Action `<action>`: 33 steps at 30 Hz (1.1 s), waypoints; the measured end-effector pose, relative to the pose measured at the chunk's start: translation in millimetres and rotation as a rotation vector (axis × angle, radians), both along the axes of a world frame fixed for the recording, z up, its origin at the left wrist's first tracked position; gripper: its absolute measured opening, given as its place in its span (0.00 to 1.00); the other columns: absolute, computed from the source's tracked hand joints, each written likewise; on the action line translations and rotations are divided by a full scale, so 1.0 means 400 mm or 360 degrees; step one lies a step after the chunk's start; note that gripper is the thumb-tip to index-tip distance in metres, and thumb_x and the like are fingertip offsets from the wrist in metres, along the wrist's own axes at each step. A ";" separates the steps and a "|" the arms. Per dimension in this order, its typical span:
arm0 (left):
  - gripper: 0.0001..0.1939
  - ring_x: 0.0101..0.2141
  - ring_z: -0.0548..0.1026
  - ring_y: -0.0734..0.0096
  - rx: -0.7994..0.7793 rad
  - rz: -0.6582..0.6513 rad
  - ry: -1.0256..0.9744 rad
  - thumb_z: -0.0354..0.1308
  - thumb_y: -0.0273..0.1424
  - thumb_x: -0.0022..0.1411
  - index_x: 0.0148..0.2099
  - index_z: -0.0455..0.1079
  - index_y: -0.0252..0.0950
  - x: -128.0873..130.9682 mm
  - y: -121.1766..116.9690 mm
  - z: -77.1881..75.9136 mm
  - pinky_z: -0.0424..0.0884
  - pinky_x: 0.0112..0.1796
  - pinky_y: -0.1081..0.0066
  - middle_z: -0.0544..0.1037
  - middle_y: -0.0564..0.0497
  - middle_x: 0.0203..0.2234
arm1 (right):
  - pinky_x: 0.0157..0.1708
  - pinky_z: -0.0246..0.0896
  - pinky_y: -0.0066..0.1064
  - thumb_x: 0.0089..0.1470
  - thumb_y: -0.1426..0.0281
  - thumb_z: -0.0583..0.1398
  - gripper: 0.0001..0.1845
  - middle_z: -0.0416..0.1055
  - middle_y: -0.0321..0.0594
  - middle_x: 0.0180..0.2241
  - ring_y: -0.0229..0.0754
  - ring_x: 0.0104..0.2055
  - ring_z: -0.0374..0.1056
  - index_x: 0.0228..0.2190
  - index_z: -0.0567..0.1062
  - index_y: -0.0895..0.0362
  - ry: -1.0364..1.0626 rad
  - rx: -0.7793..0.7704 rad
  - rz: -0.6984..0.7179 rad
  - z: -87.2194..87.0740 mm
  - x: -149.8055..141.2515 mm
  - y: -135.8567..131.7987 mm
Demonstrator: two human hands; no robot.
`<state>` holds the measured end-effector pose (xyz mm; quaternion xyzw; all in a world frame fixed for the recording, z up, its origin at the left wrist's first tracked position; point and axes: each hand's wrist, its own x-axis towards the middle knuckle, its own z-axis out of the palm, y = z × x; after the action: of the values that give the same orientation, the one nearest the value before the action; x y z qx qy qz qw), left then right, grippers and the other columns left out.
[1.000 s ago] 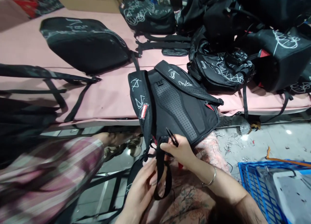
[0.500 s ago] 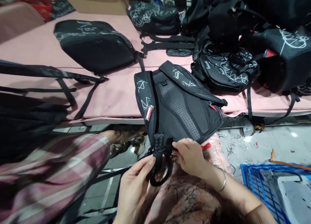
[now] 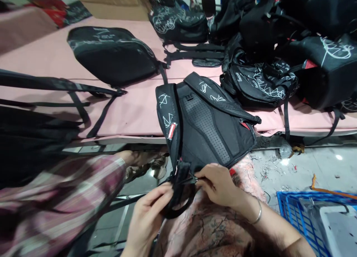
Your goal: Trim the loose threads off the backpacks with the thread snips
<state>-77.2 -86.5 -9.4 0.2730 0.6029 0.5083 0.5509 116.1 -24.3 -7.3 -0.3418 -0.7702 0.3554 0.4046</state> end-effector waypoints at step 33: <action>0.21 0.30 0.77 0.66 0.0036 0.0113 -0.0740 0.67 0.32 0.44 0.43 0.72 0.35 -0.064 0.225 -0.007 0.70 0.36 0.71 0.79 0.46 0.32 | 0.20 0.48 0.24 0.48 0.65 0.58 0.08 0.59 0.28 0.16 0.31 0.19 0.53 0.25 0.68 0.57 0.0059 -0.0669 -0.0450 -0.004 -0.179 0.159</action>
<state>-102.7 3.3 -12.1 0.1333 0.4633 0.5834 0.6537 44.3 39.1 -9.1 -0.5162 -0.6163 0.4539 0.3844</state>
